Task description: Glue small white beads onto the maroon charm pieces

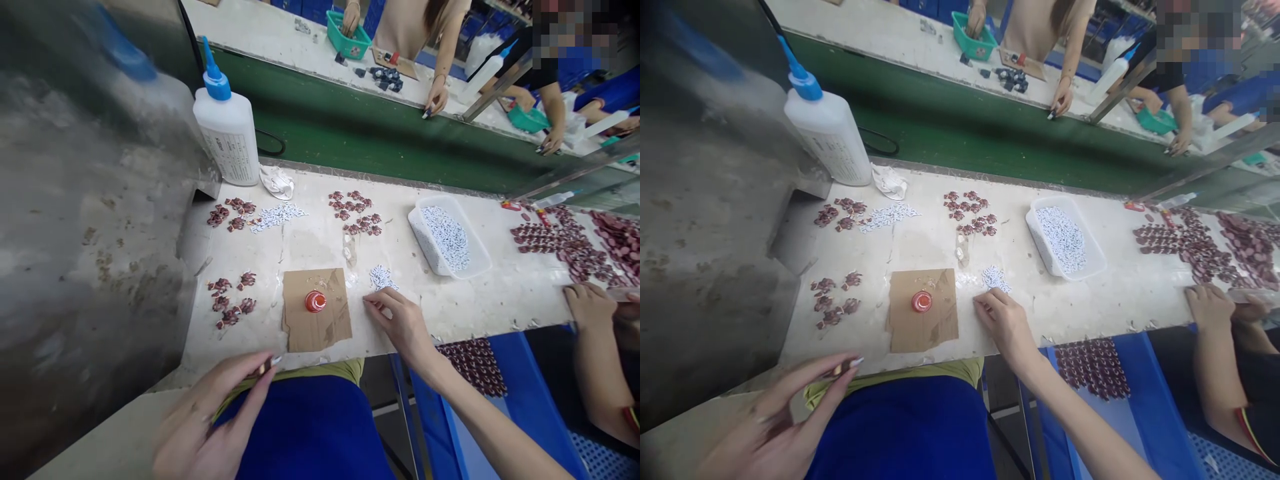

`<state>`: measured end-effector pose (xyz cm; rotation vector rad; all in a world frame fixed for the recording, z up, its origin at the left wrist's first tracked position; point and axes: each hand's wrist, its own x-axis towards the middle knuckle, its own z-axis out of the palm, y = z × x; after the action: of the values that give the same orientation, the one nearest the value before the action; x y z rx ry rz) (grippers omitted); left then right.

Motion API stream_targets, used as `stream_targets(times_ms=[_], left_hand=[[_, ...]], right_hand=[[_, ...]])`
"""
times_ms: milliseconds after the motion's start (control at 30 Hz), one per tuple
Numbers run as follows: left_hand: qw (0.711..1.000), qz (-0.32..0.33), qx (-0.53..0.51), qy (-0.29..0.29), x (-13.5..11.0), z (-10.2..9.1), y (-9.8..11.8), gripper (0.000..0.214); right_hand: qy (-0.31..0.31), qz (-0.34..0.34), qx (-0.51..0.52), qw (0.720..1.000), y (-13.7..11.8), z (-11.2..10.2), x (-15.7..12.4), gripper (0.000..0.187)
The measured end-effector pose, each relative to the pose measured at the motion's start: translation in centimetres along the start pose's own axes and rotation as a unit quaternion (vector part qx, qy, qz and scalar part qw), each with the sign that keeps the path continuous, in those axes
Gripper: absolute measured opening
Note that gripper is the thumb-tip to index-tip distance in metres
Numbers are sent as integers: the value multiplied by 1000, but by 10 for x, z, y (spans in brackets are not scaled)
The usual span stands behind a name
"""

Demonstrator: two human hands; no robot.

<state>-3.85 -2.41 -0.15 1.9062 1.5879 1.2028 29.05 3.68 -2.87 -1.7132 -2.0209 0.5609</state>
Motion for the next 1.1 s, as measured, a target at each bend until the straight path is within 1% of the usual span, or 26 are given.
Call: stream_targets(times_ms=[67, 167, 333, 400, 500, 533, 600, 667, 767, 867, 967, 1100], left_hand=[[999, 38, 10, -7, 11, 13, 6, 24], [999, 44, -3, -6, 20, 25, 11, 28], [997, 67, -28, -13, 25, 30, 10, 37], [998, 46, -34, -19, 25, 31, 8, 40], [998, -17, -54, -24, 22, 32, 5, 36], [997, -28, -64, -27, 21, 32, 5, 34], [996, -23, -80, -38, 19, 31, 3, 33], [995, -20, -84, -53, 17, 31, 1, 37], [996, -12, -81, -45, 16, 31, 0, 43], [997, 12, -69, -24, 19, 30, 0, 39], [999, 10, -43, -2, 23, 29, 2, 36], [998, -2, -67, -19, 25, 30, 3, 28]], right_hand=[[-11, 4, 31, 999, -6, -4, 5, 21], [-21, 1, 90, 996, -22, -7, 14, 15], [-58, -20, 151, 987, -50, -3, 30, 9], [-70, -31, 160, 984, -55, -1, 34, 11], [-86, -47, 166, 981, -57, 2, 38, 15], [-87, -51, 166, 981, -58, 3, 38, 15], [-87, -53, 165, 981, -58, 4, 38, 14], [-83, -51, 159, 983, -57, 6, 39, 14], [-85, -55, 147, 984, -57, 8, 39, 12], [-93, -64, 138, 984, -57, 9, 40, 12], [-84, -70, 136, 985, -57, 10, 40, 13], [-74, -72, 140, 985, -54, 11, 39, 12]])
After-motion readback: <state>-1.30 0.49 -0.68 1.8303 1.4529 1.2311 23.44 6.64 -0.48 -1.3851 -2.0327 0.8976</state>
